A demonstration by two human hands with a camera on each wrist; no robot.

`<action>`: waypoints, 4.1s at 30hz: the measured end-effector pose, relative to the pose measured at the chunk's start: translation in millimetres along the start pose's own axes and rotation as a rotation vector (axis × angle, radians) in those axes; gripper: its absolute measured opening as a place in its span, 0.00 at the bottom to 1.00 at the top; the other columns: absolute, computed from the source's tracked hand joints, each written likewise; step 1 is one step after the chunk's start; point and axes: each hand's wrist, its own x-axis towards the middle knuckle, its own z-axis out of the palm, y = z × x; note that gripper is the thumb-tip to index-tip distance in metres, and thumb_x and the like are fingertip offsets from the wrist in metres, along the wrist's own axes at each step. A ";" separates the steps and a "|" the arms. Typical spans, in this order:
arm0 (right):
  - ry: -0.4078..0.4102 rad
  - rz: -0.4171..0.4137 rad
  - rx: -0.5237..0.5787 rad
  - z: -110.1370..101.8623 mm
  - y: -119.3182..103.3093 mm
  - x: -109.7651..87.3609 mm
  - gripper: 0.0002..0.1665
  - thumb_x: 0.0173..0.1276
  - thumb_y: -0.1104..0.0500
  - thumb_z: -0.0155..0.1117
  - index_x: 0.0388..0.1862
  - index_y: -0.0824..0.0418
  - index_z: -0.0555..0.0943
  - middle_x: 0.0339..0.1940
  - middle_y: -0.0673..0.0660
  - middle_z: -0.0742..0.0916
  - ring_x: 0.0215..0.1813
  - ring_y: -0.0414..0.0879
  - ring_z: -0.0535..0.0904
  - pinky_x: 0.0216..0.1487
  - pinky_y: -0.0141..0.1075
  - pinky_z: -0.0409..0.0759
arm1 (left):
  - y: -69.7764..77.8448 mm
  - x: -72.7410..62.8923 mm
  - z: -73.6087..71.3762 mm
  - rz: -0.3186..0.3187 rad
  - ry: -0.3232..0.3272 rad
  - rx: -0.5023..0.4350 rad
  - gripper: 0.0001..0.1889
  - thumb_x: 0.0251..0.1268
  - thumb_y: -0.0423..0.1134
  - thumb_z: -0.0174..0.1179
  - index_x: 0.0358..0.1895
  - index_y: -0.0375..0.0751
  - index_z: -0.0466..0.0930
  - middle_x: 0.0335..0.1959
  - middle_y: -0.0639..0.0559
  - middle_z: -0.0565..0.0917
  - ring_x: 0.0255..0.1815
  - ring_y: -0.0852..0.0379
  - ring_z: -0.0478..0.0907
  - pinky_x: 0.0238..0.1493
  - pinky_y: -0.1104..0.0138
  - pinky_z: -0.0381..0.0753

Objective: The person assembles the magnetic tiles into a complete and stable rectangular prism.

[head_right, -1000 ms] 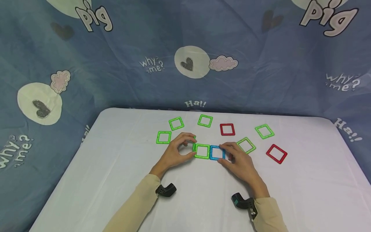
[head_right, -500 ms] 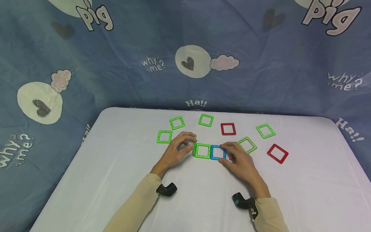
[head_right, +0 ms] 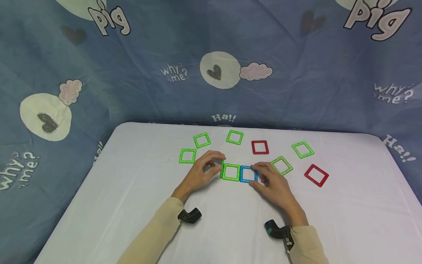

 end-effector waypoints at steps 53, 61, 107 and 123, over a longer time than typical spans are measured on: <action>0.579 0.319 0.214 -45.8 44.4 -12.8 0.08 0.65 0.59 0.63 0.38 0.63 0.81 0.30 0.32 0.77 0.35 0.29 0.72 0.38 0.17 0.67 | -19.8 -0.2 5.1 0.038 0.026 0.010 0.13 0.64 0.32 0.58 0.52 0.38 0.77 0.50 0.43 0.76 0.46 0.47 0.77 0.47 0.56 0.79; 0.624 0.409 0.166 -59.9 59.4 -22.1 0.12 0.68 0.56 0.59 0.41 0.64 0.79 0.30 0.32 0.76 0.35 0.28 0.70 0.37 0.17 0.65 | -39.7 0.3 9.6 0.006 0.013 0.032 0.13 0.66 0.41 0.58 0.52 0.51 0.77 0.45 0.51 0.78 0.40 0.61 0.75 0.46 0.68 0.78; 0.347 0.640 -0.054 -78.6 89.6 -39.6 0.23 0.71 0.55 0.52 0.58 0.69 0.75 0.60 0.71 0.70 0.64 0.66 0.58 0.61 0.60 0.49 | -34.5 -2.1 7.6 -0.152 -0.021 0.044 0.06 0.64 0.48 0.60 0.37 0.53 0.82 0.30 0.62 0.82 0.33 0.66 0.76 0.42 0.71 0.77; 0.413 0.612 -0.005 -76.4 89.2 -41.2 0.21 0.72 0.56 0.52 0.56 0.68 0.76 0.56 0.71 0.77 0.61 0.65 0.65 0.67 0.58 0.47 | -34.4 -2.0 8.4 -0.162 -0.040 -0.001 0.08 0.63 0.47 0.61 0.33 0.49 0.85 0.32 0.61 0.84 0.36 0.66 0.78 0.47 0.71 0.79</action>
